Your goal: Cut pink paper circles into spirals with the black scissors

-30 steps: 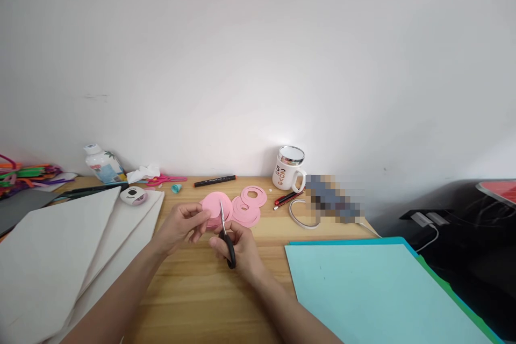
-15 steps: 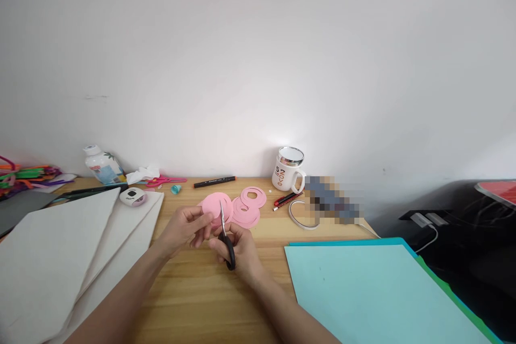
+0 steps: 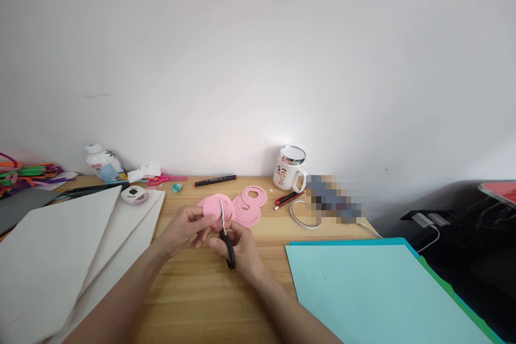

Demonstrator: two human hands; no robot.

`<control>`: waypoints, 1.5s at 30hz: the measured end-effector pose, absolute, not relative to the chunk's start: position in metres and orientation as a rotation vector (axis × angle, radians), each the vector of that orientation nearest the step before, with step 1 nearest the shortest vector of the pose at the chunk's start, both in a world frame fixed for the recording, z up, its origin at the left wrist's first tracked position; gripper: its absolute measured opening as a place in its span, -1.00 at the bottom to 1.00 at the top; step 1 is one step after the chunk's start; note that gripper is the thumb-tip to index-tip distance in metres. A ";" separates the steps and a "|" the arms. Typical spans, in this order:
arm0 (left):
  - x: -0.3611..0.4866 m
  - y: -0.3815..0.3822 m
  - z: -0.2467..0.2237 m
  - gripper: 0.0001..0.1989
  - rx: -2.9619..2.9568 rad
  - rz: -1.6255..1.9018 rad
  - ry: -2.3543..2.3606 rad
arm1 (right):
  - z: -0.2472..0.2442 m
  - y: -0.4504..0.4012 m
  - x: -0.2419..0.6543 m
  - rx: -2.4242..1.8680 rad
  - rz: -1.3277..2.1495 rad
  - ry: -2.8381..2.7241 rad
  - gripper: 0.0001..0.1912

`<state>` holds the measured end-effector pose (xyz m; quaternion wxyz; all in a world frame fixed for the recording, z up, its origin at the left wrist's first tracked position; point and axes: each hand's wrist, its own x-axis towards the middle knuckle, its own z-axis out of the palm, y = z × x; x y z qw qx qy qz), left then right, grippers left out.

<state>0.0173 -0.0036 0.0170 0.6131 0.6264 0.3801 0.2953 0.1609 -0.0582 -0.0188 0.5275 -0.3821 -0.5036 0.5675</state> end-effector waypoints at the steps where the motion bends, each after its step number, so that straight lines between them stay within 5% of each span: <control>1: 0.017 -0.003 0.017 -0.67 1.448 0.684 0.877 | -0.019 -0.058 0.161 -0.914 1.357 -1.206 -0.58; 45: 0.015 -0.003 0.019 -0.62 1.455 0.742 0.886 | -0.021 -0.057 0.162 -0.943 1.343 -1.186 -0.59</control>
